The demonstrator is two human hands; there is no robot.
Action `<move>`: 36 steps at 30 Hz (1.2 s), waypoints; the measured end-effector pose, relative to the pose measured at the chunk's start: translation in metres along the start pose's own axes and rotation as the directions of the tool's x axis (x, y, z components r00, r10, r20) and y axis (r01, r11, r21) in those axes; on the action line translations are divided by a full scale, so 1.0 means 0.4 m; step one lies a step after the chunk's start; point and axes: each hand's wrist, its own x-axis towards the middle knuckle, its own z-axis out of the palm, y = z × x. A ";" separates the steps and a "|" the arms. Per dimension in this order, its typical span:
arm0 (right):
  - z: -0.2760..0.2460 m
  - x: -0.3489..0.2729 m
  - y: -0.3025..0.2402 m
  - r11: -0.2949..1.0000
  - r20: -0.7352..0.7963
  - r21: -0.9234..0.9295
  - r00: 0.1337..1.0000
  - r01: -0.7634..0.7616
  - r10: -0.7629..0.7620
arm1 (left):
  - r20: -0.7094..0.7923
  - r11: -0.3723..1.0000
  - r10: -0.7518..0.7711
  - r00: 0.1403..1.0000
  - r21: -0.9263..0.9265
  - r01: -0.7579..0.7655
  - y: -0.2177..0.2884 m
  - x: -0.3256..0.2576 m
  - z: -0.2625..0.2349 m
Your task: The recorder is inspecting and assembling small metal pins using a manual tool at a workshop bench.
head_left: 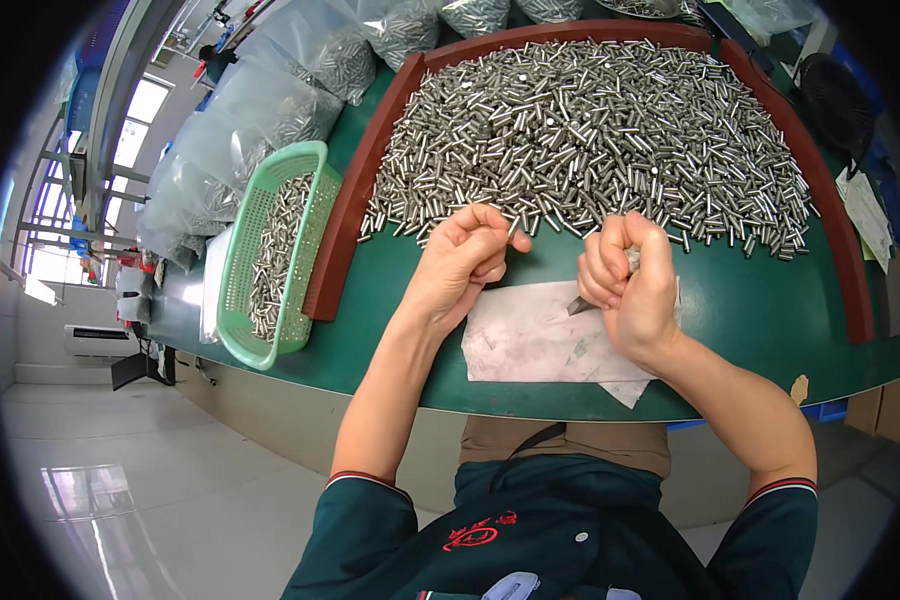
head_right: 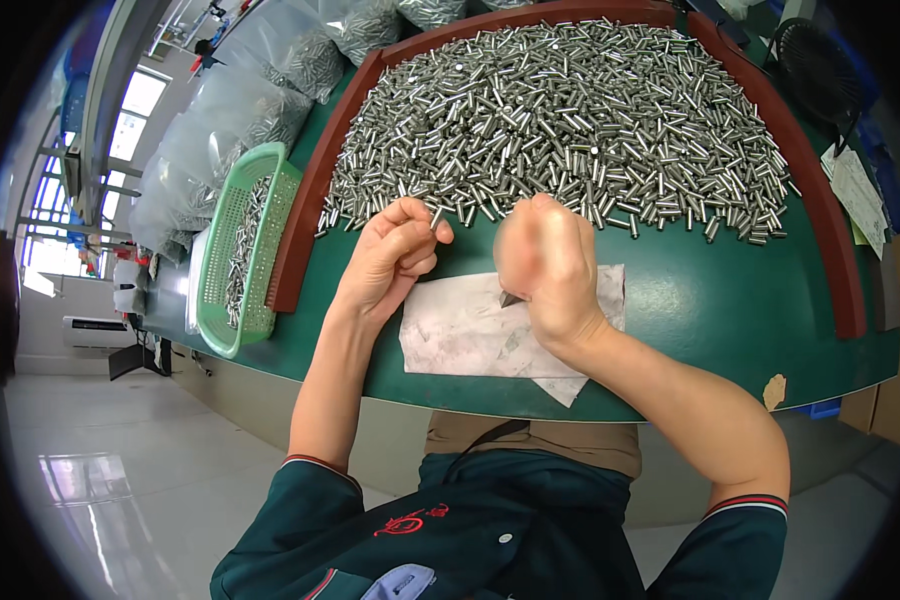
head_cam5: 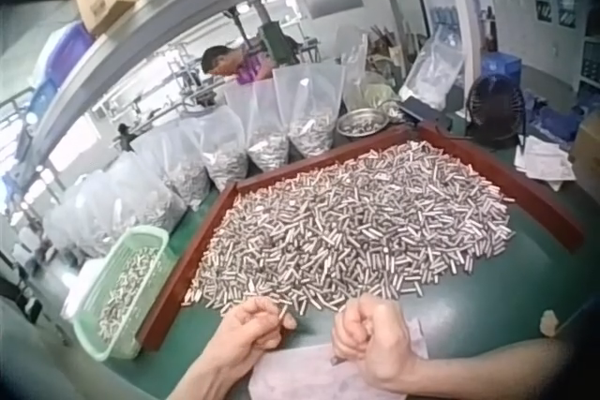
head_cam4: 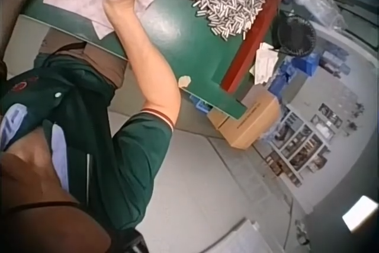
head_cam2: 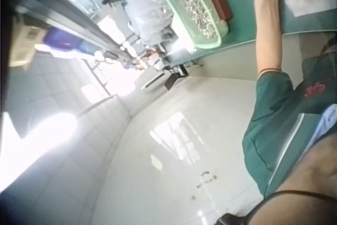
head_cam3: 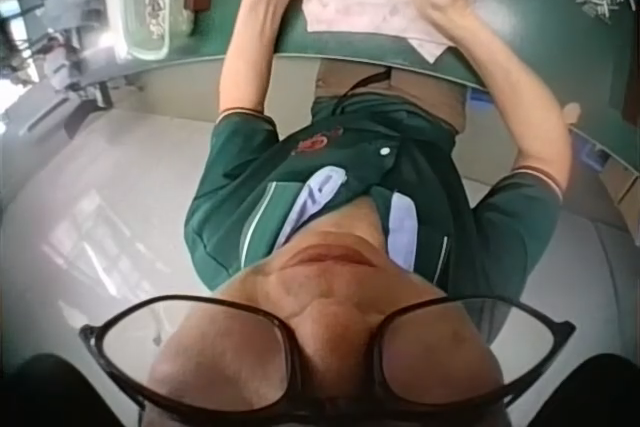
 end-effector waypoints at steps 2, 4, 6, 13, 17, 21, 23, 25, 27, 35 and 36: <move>0.000 0.001 0.003 1.000 0.005 0.002 1.000 -0.003 0.003 | -0.003 1.000 0.004 1.000 0.006 -0.004 0.001 -0.001 0.002; 0.000 0.003 0.004 1.000 -0.010 0.014 1.000 -0.013 0.013 | -0.020 0.999 -0.009 1.000 0.038 0.010 0.007 -0.003 0.010; 0.002 0.002 0.004 1.000 -0.011 0.009 1.000 -0.011 0.011 | -0.034 0.995 -0.001 0.999 0.104 0.004 -0.003 -0.001 0.003; 0.000 0.005 0.003 1.000 -0.014 0.011 1.000 -0.016 0.017 | -0.030 0.987 -0.006 1.000 0.163 0.011 -0.008 0.002 0.000; 0.002 0.004 0.003 1.000 -0.014 0.007 1.000 -0.013 0.013 | -0.016 0.990 -0.019 1.000 0.138 0.021 -0.009 0.003 -0.001; 0.003 0.001 0.004 1.000 -0.017 0.011 1.000 -0.007 0.007 | 0.001 0.994 -0.021 1.000 0.112 0.021 -0.010 0.001 -0.002; 0.002 0.000 0.005 1.000 -0.017 0.012 1.000 -0.009 0.009 | 0.001 0.994 -0.025 1.000 0.106 0.024 -0.010 0.000 0.000; 0.000 -0.002 0.006 1.000 -0.014 0.009 1.000 -0.013 0.013 | -0.007 0.995 -0.022 1.000 0.101 0.023 -0.010 -0.004 0.006; 0.002 -0.001 0.003 1.000 -0.016 0.007 1.000 -0.004 0.004 | -0.050 0.947 0.014 0.999 0.321 0.003 -0.005 -0.015 0.019; 0.002 0.003 0.006 0.999 0.008 0.005 0.999 0.033 -0.033 | 0.255 0.156 0.202 0.946 0.945 -0.288 -0.052 -0.100 0.094; 0.004 0.001 0.005 0.999 0.009 0.013 0.999 0.039 -0.039 | 0.255 0.162 0.196 0.947 0.944 -0.288 -0.054 -0.104 0.095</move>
